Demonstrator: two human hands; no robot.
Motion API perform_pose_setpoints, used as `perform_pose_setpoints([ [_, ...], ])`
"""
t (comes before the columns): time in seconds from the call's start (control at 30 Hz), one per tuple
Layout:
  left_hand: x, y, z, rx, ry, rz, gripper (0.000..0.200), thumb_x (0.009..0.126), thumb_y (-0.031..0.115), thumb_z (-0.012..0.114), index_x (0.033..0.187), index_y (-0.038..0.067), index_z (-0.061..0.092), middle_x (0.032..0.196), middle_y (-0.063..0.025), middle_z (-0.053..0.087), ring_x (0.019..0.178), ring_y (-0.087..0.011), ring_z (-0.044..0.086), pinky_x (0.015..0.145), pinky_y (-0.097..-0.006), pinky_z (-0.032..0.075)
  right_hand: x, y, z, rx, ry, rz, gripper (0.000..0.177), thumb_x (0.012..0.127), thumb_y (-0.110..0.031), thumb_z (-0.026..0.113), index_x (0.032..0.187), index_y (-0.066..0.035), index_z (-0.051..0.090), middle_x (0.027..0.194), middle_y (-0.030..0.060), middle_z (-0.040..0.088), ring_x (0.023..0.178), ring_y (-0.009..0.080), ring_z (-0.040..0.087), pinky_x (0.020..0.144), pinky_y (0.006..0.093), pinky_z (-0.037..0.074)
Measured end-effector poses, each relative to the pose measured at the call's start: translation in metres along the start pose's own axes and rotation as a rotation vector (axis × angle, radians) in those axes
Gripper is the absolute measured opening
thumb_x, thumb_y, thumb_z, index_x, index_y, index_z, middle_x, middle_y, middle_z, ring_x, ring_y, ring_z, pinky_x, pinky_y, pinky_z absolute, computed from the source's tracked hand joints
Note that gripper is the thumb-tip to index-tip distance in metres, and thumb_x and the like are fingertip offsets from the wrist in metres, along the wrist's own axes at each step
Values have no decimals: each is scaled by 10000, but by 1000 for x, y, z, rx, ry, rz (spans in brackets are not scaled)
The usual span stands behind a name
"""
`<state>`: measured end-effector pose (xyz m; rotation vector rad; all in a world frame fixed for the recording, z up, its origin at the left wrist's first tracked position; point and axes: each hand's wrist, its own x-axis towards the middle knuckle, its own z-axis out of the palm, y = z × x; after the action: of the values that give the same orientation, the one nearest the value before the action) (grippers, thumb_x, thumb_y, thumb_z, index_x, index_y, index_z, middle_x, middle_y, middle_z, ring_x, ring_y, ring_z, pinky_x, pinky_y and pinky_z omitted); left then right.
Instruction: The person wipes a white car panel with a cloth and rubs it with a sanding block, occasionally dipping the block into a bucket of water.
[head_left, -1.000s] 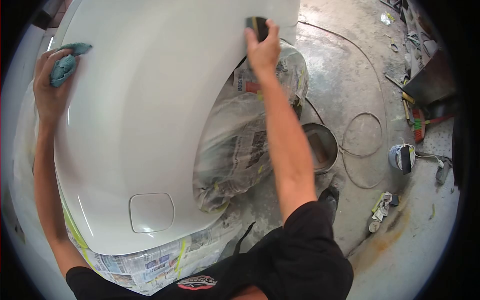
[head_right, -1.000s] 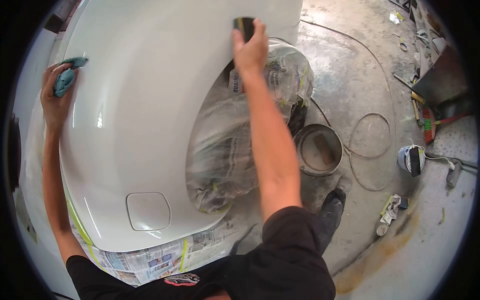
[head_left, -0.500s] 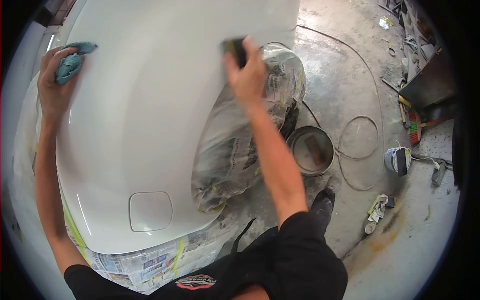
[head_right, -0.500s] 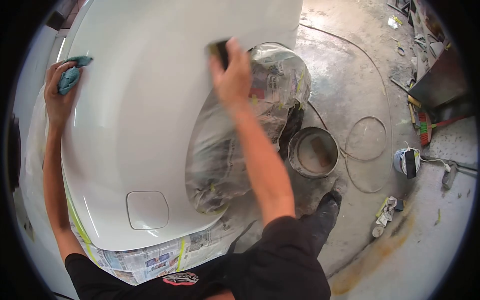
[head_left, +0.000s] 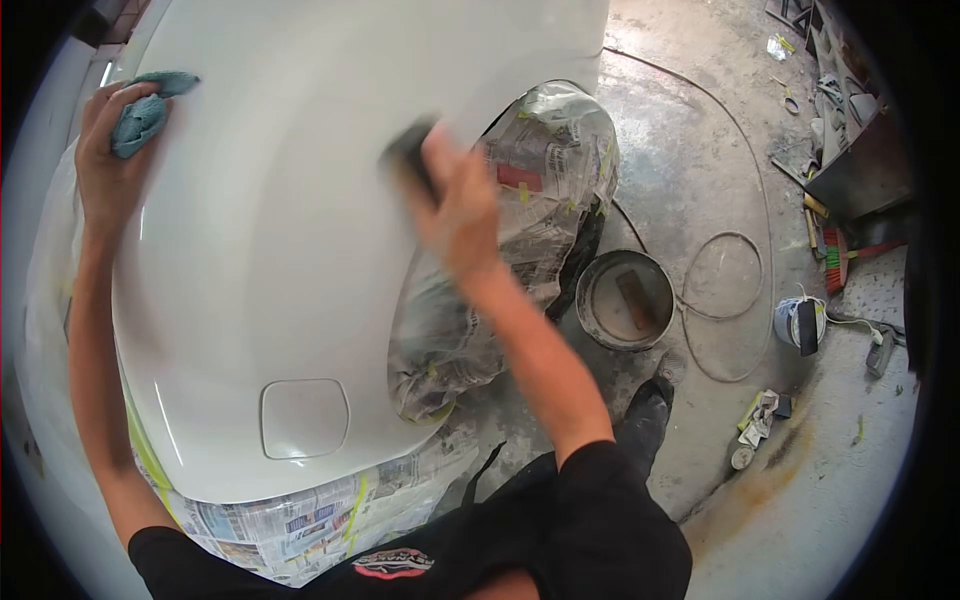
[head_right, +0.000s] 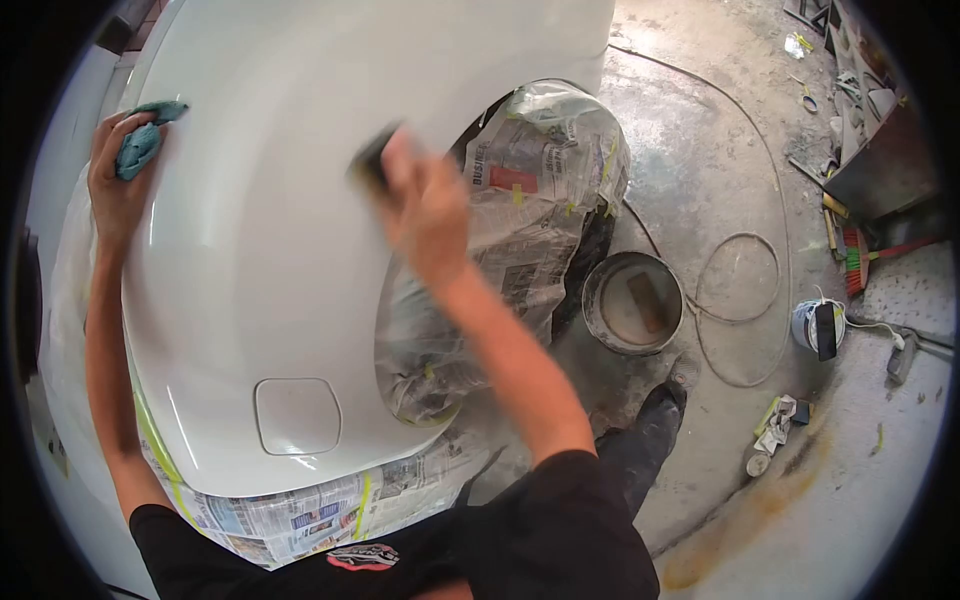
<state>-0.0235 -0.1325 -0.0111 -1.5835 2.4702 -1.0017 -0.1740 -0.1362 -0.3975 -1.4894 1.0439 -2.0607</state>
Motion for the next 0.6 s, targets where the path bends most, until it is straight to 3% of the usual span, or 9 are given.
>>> perform_pose_setpoints([
  [0.03, -1, 0, 0, -5, -7, -5, 291, 891, 57, 774, 1177, 45, 721, 1192, -100, 676, 1151, -226, 648, 993, -330, 492, -22, -18, -3, 10, -13, -149, 601, 907, -289, 761, 1419, -76, 529, 1160, 198, 660, 977, 352, 668, 844, 446, 555],
  [0.13, 0, 5, -1, 12, -14, -14, 291, 890, 55, 775, 1176, 45, 722, 1191, -98, 677, 1139, -229, 655, 986, -331, 497, 0, 22, -4, -38, 0, -176, 599, 916, -291, 752, 1416, -50, 527, 1181, 208, 658, 1005, 373, 659, 866, 468, 547],
  [0.23, 0, 3, 2, 36, 36, 33, 282, 882, 65, 772, 1158, 62, 716, 1170, -100, 673, 1101, -250, 658, 925, -327, 512, 83, 120, 9, -29, 88, 298, 601, 925, -316, 743, 1393, -25, 504, 1206, 254, 646, 1091, 442, 645, 940, 510, 514],
  [0.3, 1, 4, 1, 45, 38, 56, 285, 880, 64, 770, 1159, 62, 715, 1169, -101, 675, 1096, -256, 663, 925, -328, 513, 108, 147, 5, 20, 43, 657, 604, 925, -329, 742, 1372, -1, 503, 1244, 262, 632, 1141, 443, 622, 967, 506, 500],
  [0.37, 1, 5, 1, 34, 37, 61, 287, 878, 62, 770, 1160, 61, 714, 1164, -100, 677, 1089, -261, 668, 924, -329, 515, 89, 119, 7, 29, 86, 537, 589, 920, -311, 750, 1367, -10, 512, 1218, 256, 640, 1120, 429, 633, 929, 498, 522],
  [0.4, 0, 5, 2, 26, 39, 57, 288, 878, 62, 769, 1161, 60, 714, 1159, -100, 679, 1084, -264, 670, 923, -329, 516, 63, 95, 9, -48, 116, 343, 599, 915, -282, 760, 1390, -14, 514, 1193, 238, 644, 1077, 417, 638, 913, 485, 526],
  [0.47, 3, 5, 1, 25, 40, 50, 289, 879, 61, 768, 1163, 60, 714, 1153, -98, 681, 1079, -267, 672, 923, -329, 516, 1, 28, 3, 114, 98, 196, 625, 909, -245, 771, 1424, -9, 506, 1187, 225, 643, 1044, 410, 635, 938, 475, 512],
  [0.57, 1, 6, 1, 25, 28, 45, 286, 884, 56, 763, 1166, 62, 715, 1152, -97, 681, 1080, -265, 673, 927, -327, 516, -17, 35, -4, 93, 58, 111, 666, 897, -218, 788, 1455, -12, 489, 1160, 229, 641, 1019, 408, 631, 936, 485, 508],
  [0.6, 2, 6, 1, 19, 31, 57, 285, 885, 54, 761, 1166, 61, 715, 1156, -97, 681, 1082, -263, 673, 930, -327, 515, 4, 65, 3, 31, 140, 201, 653, 907, -252, 777, 1437, 5, 495, 1201, 250, 642, 1078, 412, 633, 947, 479, 510],
])
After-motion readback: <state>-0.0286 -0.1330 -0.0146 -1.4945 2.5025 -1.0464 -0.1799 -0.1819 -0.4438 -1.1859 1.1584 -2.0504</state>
